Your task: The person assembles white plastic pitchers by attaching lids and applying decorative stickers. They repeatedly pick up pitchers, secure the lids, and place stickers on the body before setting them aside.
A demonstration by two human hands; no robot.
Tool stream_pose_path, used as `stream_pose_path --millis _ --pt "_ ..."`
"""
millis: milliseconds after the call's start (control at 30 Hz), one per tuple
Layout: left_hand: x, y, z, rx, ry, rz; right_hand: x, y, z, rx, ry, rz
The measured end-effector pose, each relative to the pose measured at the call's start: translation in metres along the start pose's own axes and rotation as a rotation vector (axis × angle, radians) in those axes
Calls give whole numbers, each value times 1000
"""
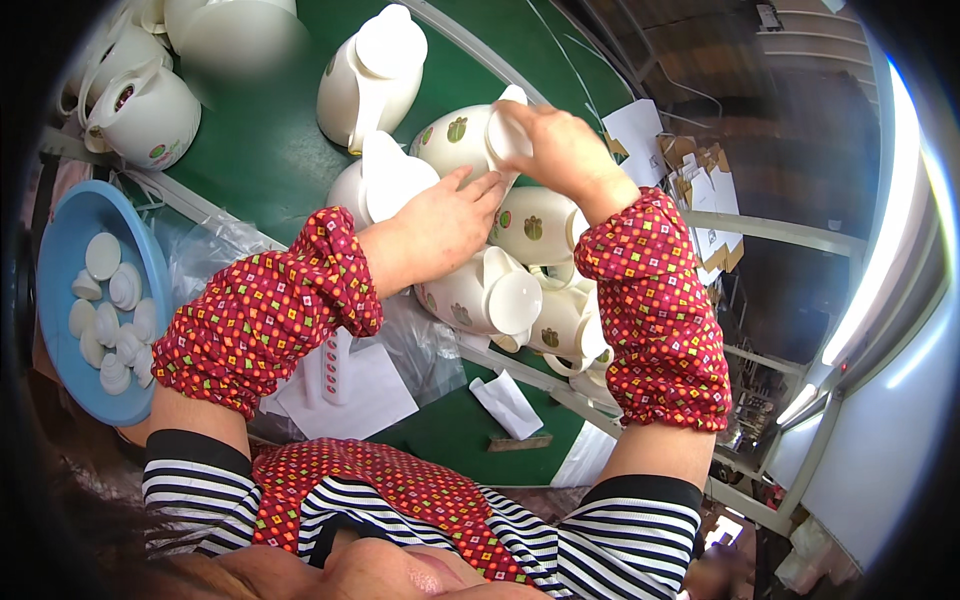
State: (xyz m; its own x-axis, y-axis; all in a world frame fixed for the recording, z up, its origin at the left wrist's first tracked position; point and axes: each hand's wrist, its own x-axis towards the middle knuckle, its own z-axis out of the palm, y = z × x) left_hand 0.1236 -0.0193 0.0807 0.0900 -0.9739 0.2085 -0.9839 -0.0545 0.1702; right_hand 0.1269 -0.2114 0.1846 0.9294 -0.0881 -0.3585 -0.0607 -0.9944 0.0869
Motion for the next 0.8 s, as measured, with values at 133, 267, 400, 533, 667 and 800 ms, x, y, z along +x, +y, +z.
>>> stream_pose_path --millis 133,267,400,533,667,800 --pt "0 -1 2 -17 13 -2 3 -2 -4 -48 0 174" --pt "2 0 5 -49 43 -4 -4 6 17 -33 96 12" --pt "2 0 -1 -47 -9 -13 6 -2 6 -69 37 231" --pt "1 0 -1 -23 -16 -5 -6 12 16 83 23 -47" --pt "3 0 4 2 -5 -4 10 -17 14 8 -143 418" --pt "1 0 0 18 -14 4 0 6 20 1 90 33"
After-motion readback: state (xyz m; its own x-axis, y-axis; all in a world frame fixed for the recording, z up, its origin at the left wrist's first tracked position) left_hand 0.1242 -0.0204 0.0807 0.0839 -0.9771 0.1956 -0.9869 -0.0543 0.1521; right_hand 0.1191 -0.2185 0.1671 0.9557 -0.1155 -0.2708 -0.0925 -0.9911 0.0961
